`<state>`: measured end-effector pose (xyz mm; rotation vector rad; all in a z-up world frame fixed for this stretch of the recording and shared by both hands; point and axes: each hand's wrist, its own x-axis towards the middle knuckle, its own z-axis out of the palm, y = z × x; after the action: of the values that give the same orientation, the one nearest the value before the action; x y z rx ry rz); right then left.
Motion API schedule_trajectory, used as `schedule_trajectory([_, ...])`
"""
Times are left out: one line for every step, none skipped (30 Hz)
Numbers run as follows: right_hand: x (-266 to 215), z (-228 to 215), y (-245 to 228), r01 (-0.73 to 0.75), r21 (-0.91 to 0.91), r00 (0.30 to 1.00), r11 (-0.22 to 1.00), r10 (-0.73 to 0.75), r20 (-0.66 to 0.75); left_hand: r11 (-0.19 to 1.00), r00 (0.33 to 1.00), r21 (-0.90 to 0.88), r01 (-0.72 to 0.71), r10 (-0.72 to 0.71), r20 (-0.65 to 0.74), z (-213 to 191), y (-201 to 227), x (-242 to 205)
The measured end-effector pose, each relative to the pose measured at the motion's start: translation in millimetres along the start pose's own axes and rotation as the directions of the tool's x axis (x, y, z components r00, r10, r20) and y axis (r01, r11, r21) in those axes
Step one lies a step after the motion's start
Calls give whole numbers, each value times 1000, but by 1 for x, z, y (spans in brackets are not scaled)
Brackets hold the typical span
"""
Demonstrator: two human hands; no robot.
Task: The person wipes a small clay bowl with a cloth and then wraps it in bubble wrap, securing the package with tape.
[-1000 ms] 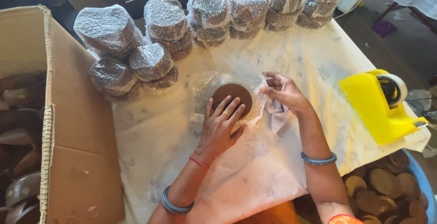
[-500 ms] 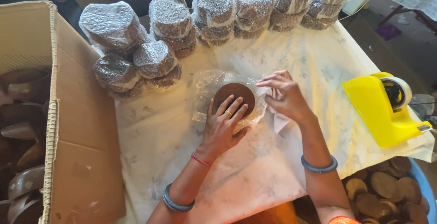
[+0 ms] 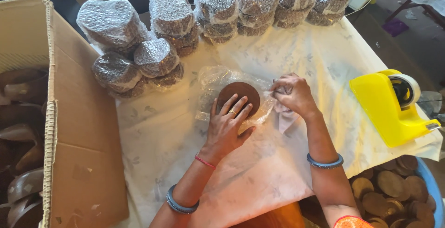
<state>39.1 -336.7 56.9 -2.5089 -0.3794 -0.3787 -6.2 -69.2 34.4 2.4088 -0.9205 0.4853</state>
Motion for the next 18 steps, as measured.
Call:
schedule_trajectory([0,3,3,-126,148,990,981,133,-41,1000,1000,-2,2,-2,-1,0,0,0])
schedule_trajectory([0,6,5,-238,297,962,925,267,-60,1000,1000,-4,4,-4,-2,0,-1,0])
schedule_trajectory([1,8,4,-236,295,963,926,264,-59,1000,1000,-4,6,-6,-5,-1,-1,0])
schedule_trajectory([1,10,3,-239,307,951,921,286,-119,1000,1000,-5,4,-4,-4,-1,-1,0])
schedule_trajectory([2,12,2,-241,319,935,917,307,-178,1000,1000,-6,2,-2,-4,-1,-1,1])
schedule_trajectory([2,13,8,-241,319,935,916,308,-177,1000,1000,-7,3,-3,-3,-2,-1,1])
schedule_trajectory([1,14,14,-225,402,909,888,339,-241,1000,1000,-13,2,-2,-1,-2,-1,1])
schedule_trajectory([1,14,21,-200,481,877,854,374,-300,1000,1000,-20,1,-1,0,-3,0,1])
schedule_trajectory([1,10,24,-200,480,878,854,374,-299,1000,1000,-20,2,-2,0,-2,0,1])
schedule_trajectory([2,6,28,-284,591,866,755,467,-179,1000,1000,-23,4,-4,-1,-2,0,1])
schedule_trajectory([3,2,32,-368,680,841,635,539,-48,1000,1000,-27,5,-5,-3,-2,1,1])
schedule_trajectory([5,6,33,-367,680,841,634,539,-48,1000,1000,-26,4,-4,-3,-2,0,1])
schedule_trajectory([7,11,35,-473,672,825,570,554,111,1000,1000,-26,4,-4,-5,-1,0,1])
schedule_trajectory([7,15,38,-577,645,785,502,559,267,1000,1000,-28,1,-1,-3,-1,0,1])
schedule_trajectory([5,21,43,-577,646,783,499,563,265,1000,1000,-30,-3,3,0,0,0,2])
schedule_trajectory([3,27,48,-581,652,799,487,496,341,1000,1000,-28,-7,7,-3,0,0,2])
schedule_trajectory([1,34,53,-584,658,807,476,423,412,1000,1000,-25,-11,11,-5,0,0,2])
schedule_trajectory([1,26,41,-585,657,807,476,422,413,1000,1000,-25,-9,9,-6,0,0,1])
